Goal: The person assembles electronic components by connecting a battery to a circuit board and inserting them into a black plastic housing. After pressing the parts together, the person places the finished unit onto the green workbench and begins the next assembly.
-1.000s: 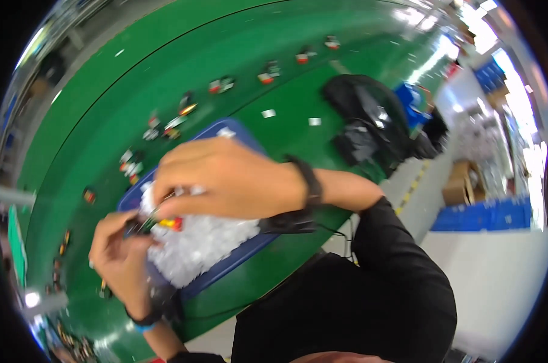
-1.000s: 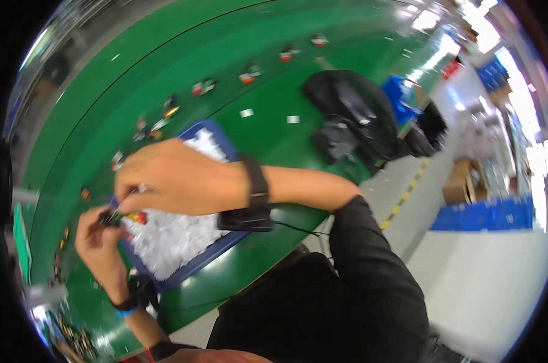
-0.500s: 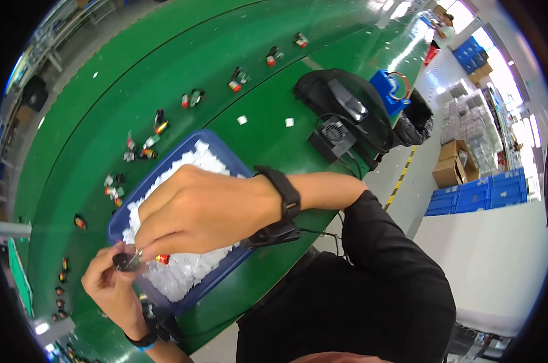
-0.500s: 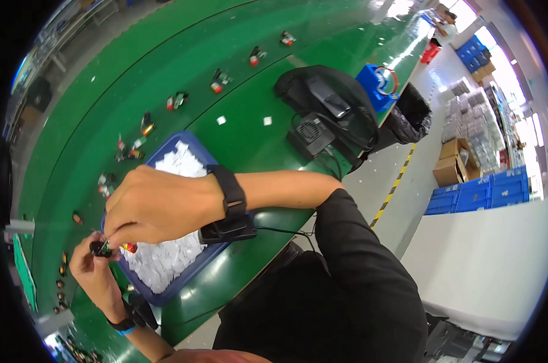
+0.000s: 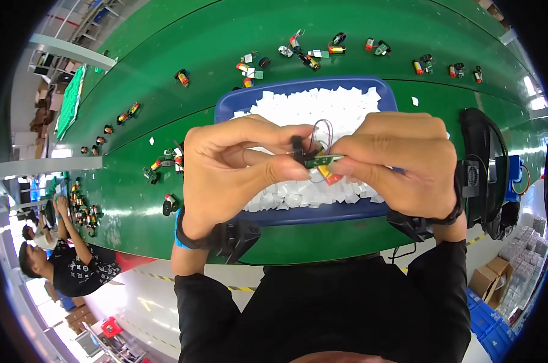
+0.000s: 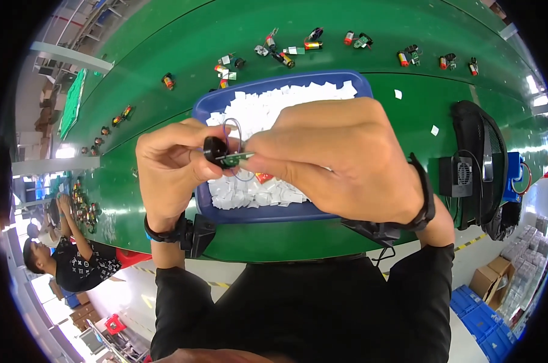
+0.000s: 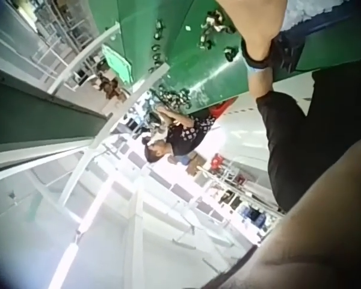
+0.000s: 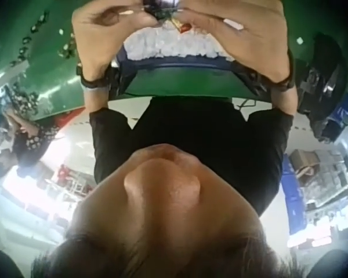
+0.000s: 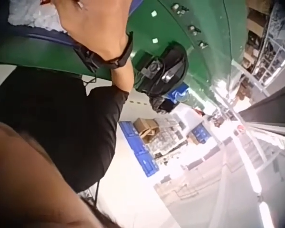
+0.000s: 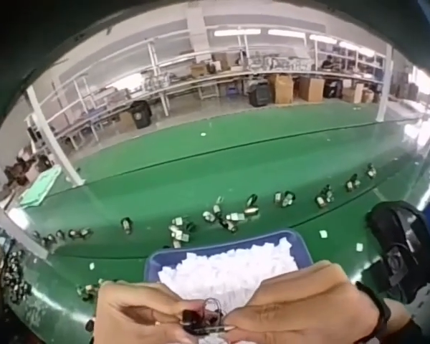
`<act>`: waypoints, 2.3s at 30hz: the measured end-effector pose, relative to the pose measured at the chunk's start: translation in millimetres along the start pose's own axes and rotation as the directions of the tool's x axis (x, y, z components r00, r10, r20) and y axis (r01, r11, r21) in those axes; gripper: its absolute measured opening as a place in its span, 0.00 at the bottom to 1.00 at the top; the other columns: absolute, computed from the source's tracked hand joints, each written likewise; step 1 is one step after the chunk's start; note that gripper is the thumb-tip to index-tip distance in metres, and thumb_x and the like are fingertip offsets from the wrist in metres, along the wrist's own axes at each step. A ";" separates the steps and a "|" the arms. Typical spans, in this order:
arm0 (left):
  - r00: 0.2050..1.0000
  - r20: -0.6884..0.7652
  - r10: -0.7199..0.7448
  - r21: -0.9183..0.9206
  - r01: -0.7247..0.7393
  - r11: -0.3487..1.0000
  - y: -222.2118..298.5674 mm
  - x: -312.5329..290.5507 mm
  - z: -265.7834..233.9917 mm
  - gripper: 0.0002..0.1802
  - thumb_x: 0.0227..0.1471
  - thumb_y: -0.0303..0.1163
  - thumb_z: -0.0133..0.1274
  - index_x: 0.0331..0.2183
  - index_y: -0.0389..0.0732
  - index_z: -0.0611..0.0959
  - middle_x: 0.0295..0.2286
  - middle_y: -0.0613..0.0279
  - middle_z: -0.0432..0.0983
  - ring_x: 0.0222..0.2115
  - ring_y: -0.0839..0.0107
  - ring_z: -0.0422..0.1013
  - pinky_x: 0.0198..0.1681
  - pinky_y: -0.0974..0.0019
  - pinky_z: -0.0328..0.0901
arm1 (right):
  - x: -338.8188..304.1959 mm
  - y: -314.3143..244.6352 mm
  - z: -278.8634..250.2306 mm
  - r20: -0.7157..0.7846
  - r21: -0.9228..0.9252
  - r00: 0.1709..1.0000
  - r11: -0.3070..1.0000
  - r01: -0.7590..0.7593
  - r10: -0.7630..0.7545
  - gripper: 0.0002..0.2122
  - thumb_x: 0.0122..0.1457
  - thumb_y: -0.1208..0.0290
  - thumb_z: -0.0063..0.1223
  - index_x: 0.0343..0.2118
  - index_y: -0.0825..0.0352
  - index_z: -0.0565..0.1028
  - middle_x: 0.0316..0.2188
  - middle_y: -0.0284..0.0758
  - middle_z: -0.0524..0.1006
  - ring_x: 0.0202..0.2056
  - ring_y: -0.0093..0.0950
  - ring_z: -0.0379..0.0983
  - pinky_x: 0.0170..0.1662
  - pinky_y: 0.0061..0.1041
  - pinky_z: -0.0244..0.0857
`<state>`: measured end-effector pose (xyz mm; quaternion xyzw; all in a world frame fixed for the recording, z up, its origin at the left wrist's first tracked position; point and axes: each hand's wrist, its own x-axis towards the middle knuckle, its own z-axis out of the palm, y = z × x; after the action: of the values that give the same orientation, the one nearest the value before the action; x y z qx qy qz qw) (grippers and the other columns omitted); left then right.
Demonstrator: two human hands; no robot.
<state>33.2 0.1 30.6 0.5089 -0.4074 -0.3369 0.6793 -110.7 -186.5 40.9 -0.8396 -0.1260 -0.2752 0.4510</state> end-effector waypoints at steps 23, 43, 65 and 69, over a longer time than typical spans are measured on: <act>0.873 0.250 0.419 0.765 -0.444 0.467 -10.9 24.0 -0.7 0.13 0.42 0.21 0.64 0.34 0.40 0.83 0.37 0.58 0.74 0.35 0.70 0.71 0.30 0.68 0.68 | -6.7 26.1 4.3 -0.040 -0.550 0.976 0.820 0.157 -0.214 0.12 0.42 0.80 0.66 0.33 0.68 0.81 0.24 0.33 0.78 0.22 0.26 0.75 0.22 0.21 0.67; 0.981 -0.005 -0.195 0.120 0.194 0.974 -27.6 23.7 11.8 0.18 0.54 0.26 0.59 0.46 0.33 0.74 0.29 0.59 0.76 0.27 0.75 0.75 0.27 0.70 0.74 | -8.6 34.2 -8.2 -0.024 0.036 0.888 0.888 -0.458 0.459 0.07 0.55 0.80 0.61 0.36 0.71 0.77 0.34 0.32 0.81 0.31 0.19 0.78 0.29 0.19 0.74; 0.996 -0.081 -0.036 0.444 0.068 0.894 -30.1 33.6 11.0 0.16 0.48 0.27 0.64 0.41 0.37 0.81 0.27 0.63 0.77 0.29 0.76 0.77 0.28 0.75 0.72 | -1.2 54.2 -12.6 -0.096 -0.359 0.992 0.932 0.046 -0.086 0.11 0.48 0.81 0.62 0.37 0.68 0.76 0.30 0.33 0.75 0.35 0.36 0.75 0.42 0.31 0.70; 0.986 -0.057 -0.155 0.483 0.163 0.860 -27.1 33.8 12.3 0.15 0.47 0.27 0.65 0.40 0.39 0.82 0.27 0.63 0.77 0.29 0.75 0.77 0.30 0.73 0.73 | -8.3 62.1 -9.8 0.021 -0.419 0.982 0.890 0.179 -0.188 0.14 0.44 0.82 0.63 0.36 0.67 0.76 0.31 0.32 0.77 0.38 0.36 0.74 0.47 0.33 0.68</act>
<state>35.9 -41.4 13.4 0.6978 -0.4301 -0.2744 0.5028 -92.3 -229.1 -2.2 -0.8984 -0.1381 -0.3454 0.2336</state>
